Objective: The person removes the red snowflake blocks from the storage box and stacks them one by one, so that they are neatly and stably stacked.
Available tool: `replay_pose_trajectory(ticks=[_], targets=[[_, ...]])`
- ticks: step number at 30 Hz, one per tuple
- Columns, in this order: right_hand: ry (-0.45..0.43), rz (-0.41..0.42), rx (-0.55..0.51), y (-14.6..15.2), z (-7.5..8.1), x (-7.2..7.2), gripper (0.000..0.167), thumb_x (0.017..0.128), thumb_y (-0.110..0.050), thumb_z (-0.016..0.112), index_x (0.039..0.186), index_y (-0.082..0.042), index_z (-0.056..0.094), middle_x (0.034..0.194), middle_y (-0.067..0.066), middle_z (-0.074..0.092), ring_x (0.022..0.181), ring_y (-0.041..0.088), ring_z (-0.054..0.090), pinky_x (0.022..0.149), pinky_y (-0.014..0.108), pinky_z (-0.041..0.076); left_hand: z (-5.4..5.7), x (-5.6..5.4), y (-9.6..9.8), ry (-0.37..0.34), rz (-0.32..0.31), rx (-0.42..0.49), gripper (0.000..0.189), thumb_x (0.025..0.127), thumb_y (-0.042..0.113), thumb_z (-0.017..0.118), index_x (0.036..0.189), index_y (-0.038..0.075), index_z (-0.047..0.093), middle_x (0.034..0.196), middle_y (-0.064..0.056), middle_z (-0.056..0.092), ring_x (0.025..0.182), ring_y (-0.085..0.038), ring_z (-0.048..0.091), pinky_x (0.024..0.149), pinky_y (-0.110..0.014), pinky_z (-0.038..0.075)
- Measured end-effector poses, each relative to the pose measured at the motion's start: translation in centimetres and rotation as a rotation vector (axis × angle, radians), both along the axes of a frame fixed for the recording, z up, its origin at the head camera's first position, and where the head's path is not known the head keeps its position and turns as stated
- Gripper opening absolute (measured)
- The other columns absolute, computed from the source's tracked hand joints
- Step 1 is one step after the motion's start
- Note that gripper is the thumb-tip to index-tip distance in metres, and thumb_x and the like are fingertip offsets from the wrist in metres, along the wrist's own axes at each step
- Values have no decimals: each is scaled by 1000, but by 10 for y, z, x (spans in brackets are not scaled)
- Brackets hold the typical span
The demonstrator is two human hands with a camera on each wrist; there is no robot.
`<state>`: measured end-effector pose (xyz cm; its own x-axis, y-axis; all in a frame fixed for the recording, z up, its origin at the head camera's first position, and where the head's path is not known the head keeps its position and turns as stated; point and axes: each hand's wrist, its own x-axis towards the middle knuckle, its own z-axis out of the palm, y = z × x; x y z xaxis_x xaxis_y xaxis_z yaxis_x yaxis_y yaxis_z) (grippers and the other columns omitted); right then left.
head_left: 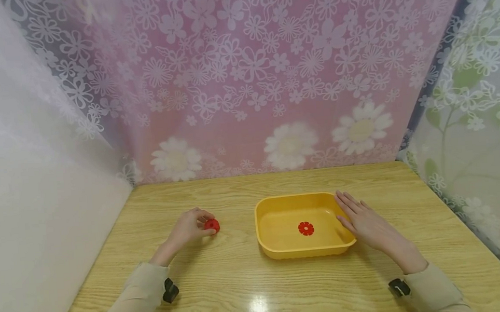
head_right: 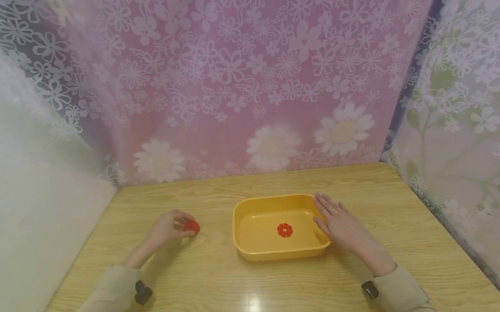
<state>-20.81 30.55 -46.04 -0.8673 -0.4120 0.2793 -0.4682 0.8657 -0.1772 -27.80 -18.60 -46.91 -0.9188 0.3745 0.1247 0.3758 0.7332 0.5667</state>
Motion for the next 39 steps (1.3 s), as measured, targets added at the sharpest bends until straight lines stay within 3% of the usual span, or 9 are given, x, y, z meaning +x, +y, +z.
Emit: replay_pose_trajectory(ticks=[8, 14, 18, 30, 39], targets=[[-24, -9, 5, 0, 1, 1, 62, 105, -25, 55, 155, 5, 34, 160, 25, 32, 148, 42, 29, 112, 68, 28, 2, 0, 0, -12, 10, 40, 38, 84, 15, 84, 117, 2, 72, 109, -15, 67, 96, -33, 70, 82, -43, 60], [-96, -32, -1, -3, 9, 4, 63, 106, -26, 54, 155, 6, 31, 161, 25, 28, 149, 43, 26, 115, 68, 24, 12, -3, 6, 52, 14, 120, 30, 92, 13, 75, 119, 1, 71, 117, -16, 68, 104, -33, 68, 86, -41, 60], [-129, -46, 20, -3, 11, 4, 63, 107, -26, 52, 157, 4, 29, 163, 24, 25, 150, 42, 23, 116, 67, 22, 20, -1, 13, 55, 22, 160, 29, 93, 13, 74, 121, 4, 71, 119, -16, 70, 105, -32, 68, 89, -42, 59], [-140, -47, 47, -2, 9, 2, 63, 107, -26, 51, 157, 5, 28, 164, 24, 24, 150, 43, 23, 116, 66, 23, 25, -3, 49, 57, -114, 308, 41, 93, 12, 74, 132, 3, 65, 130, -15, 67, 116, -37, 65, 95, -54, 55], [-101, -33, 58, -3, 7, 0, 62, 106, -25, 53, 156, 6, 31, 162, 25, 27, 149, 43, 27, 115, 67, 26, 30, -8, 92, 52, -187, 283, 42, 94, 16, 74, 133, 6, 65, 131, -9, 67, 116, -27, 66, 95, -37, 57]])
